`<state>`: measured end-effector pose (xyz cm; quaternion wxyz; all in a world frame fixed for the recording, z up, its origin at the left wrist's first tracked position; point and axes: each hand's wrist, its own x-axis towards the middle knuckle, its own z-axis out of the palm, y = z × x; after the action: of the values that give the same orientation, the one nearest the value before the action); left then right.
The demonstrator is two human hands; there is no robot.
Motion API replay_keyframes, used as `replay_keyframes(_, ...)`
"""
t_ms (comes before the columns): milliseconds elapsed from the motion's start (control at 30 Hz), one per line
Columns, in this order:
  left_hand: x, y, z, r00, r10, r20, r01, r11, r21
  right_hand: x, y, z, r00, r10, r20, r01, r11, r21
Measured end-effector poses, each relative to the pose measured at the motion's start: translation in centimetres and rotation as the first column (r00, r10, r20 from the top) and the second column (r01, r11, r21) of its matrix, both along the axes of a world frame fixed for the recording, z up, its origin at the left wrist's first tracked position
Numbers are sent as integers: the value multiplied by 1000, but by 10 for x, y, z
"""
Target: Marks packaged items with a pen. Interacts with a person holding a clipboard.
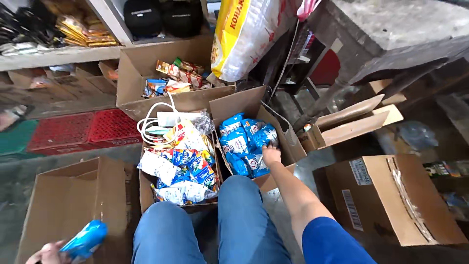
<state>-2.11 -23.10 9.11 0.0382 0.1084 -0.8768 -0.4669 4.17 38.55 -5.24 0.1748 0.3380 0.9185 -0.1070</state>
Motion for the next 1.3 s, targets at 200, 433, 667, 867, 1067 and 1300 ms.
replay_keyframes(200,3,84,1,970,-244,18,240,964,110,-17,22,109,986,71,-148,-62,996,67)
replay_keyframes(433,56,222,5,645,-631,431,298,727,619,117,-91,201,420,710,-566,-540,696,473)
replay_keyframes(667,77,255,-5,520,-573,633,45,759,650,238,-153,167,155,762,-629,-808,464,363)
replay_keyframes(867,104,260,33,655,-686,316,323,633,704,222,-160,206,287,396,-872,-587,792,167)
replay_keyframes(1067,114,254,48,601,-783,161,535,544,647,189,-210,171,479,405,-779,-405,889,214)
replay_keyframes(1300,105,244,24,596,-756,272,370,559,742,208,-223,143,456,458,-763,-414,868,273)
